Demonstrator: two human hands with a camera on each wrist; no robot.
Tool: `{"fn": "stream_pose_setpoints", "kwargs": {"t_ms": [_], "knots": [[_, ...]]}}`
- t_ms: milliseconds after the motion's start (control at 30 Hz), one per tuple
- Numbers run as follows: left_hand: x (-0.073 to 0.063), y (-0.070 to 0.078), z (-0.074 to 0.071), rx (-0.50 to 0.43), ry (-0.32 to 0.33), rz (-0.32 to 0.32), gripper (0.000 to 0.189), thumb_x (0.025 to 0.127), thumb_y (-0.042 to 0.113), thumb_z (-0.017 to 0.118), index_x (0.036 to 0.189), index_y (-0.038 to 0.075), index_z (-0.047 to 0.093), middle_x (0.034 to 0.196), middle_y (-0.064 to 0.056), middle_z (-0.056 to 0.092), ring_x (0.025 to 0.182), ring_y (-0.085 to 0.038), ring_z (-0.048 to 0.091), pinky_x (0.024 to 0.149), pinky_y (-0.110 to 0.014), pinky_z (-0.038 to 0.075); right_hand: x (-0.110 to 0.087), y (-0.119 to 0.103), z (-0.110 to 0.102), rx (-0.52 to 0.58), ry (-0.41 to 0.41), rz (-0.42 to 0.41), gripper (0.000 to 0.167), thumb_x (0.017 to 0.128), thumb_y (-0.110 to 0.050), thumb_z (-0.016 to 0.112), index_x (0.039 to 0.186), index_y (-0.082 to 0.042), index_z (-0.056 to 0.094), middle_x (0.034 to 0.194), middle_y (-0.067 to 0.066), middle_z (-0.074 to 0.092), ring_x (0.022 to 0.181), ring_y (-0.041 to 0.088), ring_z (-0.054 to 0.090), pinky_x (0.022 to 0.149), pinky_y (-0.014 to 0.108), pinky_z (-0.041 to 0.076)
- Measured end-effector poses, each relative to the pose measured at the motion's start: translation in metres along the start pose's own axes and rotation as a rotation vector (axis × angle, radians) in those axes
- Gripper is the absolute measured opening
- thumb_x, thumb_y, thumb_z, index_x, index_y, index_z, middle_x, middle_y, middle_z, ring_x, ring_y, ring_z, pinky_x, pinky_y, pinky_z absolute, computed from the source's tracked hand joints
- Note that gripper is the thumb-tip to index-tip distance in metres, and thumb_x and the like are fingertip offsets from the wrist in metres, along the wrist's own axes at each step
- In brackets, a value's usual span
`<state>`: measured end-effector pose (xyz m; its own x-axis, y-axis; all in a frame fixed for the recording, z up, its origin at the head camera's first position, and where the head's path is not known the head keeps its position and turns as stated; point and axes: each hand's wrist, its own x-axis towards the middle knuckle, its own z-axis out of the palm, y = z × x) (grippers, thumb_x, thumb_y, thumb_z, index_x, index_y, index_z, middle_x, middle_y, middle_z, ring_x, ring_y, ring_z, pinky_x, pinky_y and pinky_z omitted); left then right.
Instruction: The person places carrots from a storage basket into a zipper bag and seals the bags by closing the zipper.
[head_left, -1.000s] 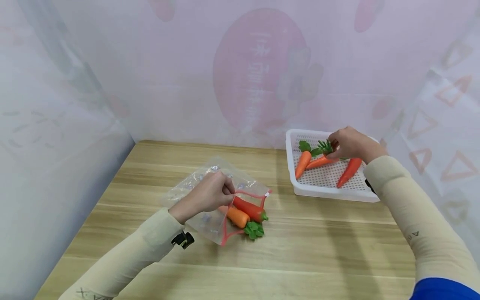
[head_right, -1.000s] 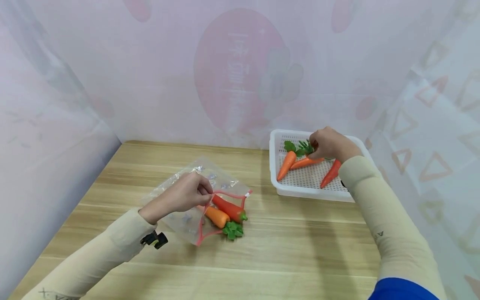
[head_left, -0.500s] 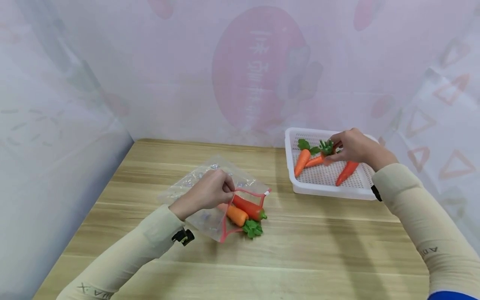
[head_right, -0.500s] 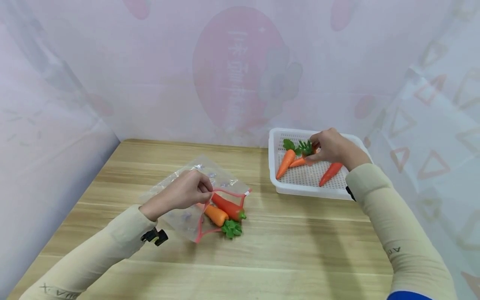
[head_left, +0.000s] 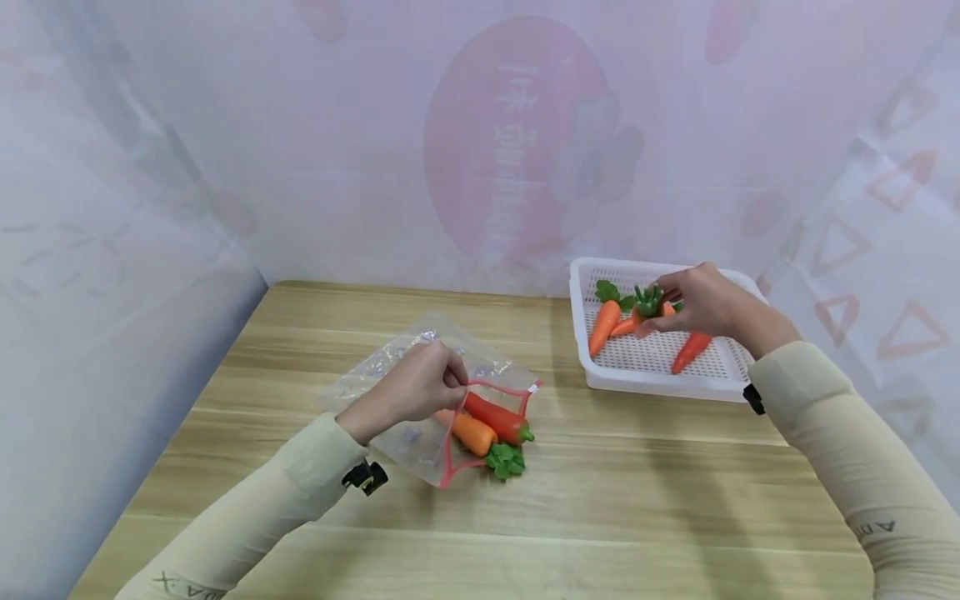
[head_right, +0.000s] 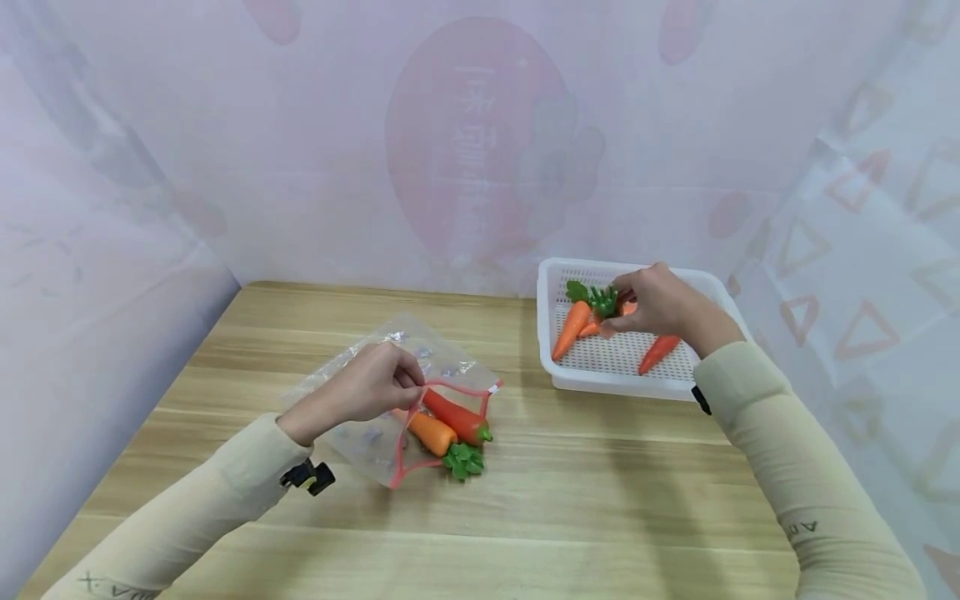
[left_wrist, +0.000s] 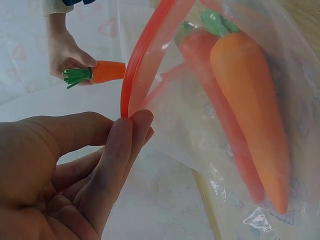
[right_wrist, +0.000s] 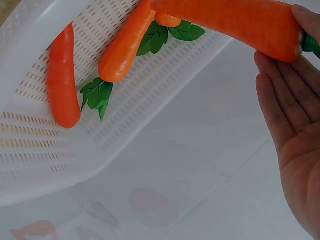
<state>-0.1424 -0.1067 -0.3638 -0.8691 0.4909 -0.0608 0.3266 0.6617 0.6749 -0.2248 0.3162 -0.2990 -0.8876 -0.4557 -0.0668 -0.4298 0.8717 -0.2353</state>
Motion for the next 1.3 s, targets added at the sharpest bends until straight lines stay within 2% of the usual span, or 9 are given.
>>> {"fn": "stream_pose_setpoints", "kwargs": {"t_ms": [167, 333, 467, 567, 700, 767, 967, 1133, 1300], "knots": [[0.001, 0.001, 0.000, 0.003, 0.000, -0.007, 0.010, 0.088, -0.002, 0.072, 0.090, 0.002, 0.081, 0.078, -0.001, 0.077, 0.066, -0.008, 0.067, 0.063, -0.024, 0.057, -0.007, -0.010, -0.003, 0.002, 0.021, -0.006, 0.028, 0.086, -0.026, 0.089, 0.106, -0.011, 0.078, 0.098, 0.003, 0.079, 0.084, 0.019, 0.068, 0.074, 0.036, 0.056], [0.003, 0.002, 0.000, -0.006, 0.001, 0.002, 0.011, 0.087, -0.002, 0.071, 0.087, 0.004, 0.080, 0.075, 0.001, 0.077, 0.065, -0.008, 0.067, 0.061, -0.024, 0.055, -0.015, -0.022, -0.008, -0.015, 0.054, -0.027, 0.027, 0.084, -0.023, 0.090, 0.104, -0.011, 0.078, 0.094, 0.002, 0.077, 0.078, 0.017, 0.061, 0.070, 0.032, 0.053], [0.004, 0.003, -0.001, -0.006, -0.002, 0.006, 0.012, 0.086, -0.003, 0.070, 0.086, 0.003, 0.080, 0.074, 0.001, 0.077, 0.064, -0.007, 0.067, 0.059, -0.023, 0.054, -0.022, -0.031, -0.013, -0.007, 0.075, -0.027, 0.026, 0.084, -0.022, 0.089, 0.105, -0.012, 0.077, 0.098, 0.004, 0.079, 0.083, 0.021, 0.068, 0.074, 0.039, 0.059], [0.004, 0.004, -0.001, -0.008, -0.006, 0.005, 0.011, 0.086, -0.003, 0.071, 0.086, 0.004, 0.080, 0.073, 0.001, 0.077, 0.064, -0.007, 0.068, 0.058, -0.023, 0.054, -0.028, -0.037, -0.015, 0.001, 0.096, -0.039, 0.027, 0.084, -0.021, 0.089, 0.107, -0.012, 0.078, 0.101, 0.005, 0.080, 0.084, 0.020, 0.068, 0.073, 0.037, 0.058], [0.003, 0.004, 0.000, -0.008, -0.008, 0.006, 0.011, 0.087, -0.002, 0.071, 0.086, 0.004, 0.080, 0.074, 0.001, 0.077, 0.064, -0.007, 0.068, 0.059, -0.023, 0.054, -0.034, -0.046, -0.018, 0.001, 0.131, -0.078, 0.029, 0.083, -0.019, 0.090, 0.109, -0.014, 0.079, 0.100, 0.002, 0.080, 0.074, 0.014, 0.058, 0.062, 0.026, 0.046], [0.002, 0.004, 0.000, -0.008, -0.008, 0.005, 0.010, 0.087, -0.002, 0.072, 0.086, 0.004, 0.080, 0.074, 0.001, 0.077, 0.065, -0.007, 0.068, 0.060, -0.023, 0.055, -0.036, -0.051, -0.020, 0.000, 0.153, -0.102, 0.031, 0.082, -0.018, 0.091, 0.110, -0.015, 0.080, 0.101, 0.002, 0.081, 0.071, 0.011, 0.056, 0.059, 0.024, 0.043], [0.001, 0.003, 0.001, -0.015, -0.005, -0.002, 0.010, 0.088, -0.001, 0.072, 0.089, 0.004, 0.081, 0.076, 0.000, 0.078, 0.067, -0.007, 0.070, 0.061, -0.024, 0.057, -0.041, -0.065, -0.024, 0.022, 0.240, -0.235, 0.037, 0.077, -0.016, 0.094, 0.111, -0.015, 0.080, 0.102, -0.002, 0.082, 0.067, 0.005, 0.056, 0.056, 0.021, 0.041], [0.000, 0.004, 0.000, -0.017, -0.001, -0.011, 0.009, 0.089, 0.000, 0.073, 0.089, 0.004, 0.081, 0.077, -0.001, 0.078, 0.068, -0.008, 0.070, 0.062, -0.024, 0.058, -0.045, -0.076, -0.022, 0.030, 0.323, -0.393, 0.040, 0.071, -0.015, 0.097, 0.107, -0.016, 0.081, 0.099, -0.008, 0.081, 0.078, 0.000, 0.066, 0.068, 0.013, 0.049], [-0.001, 0.004, -0.001, -0.018, -0.006, -0.012, 0.009, 0.089, 0.000, 0.073, 0.089, 0.004, 0.081, 0.078, 0.000, 0.078, 0.068, -0.007, 0.070, 0.063, -0.024, 0.058, -0.046, -0.090, -0.017, 0.062, 0.341, -0.503, 0.043, 0.070, -0.014, 0.096, 0.110, -0.019, 0.080, 0.099, -0.009, 0.081, 0.077, -0.001, 0.067, 0.074, 0.011, 0.049]]}}
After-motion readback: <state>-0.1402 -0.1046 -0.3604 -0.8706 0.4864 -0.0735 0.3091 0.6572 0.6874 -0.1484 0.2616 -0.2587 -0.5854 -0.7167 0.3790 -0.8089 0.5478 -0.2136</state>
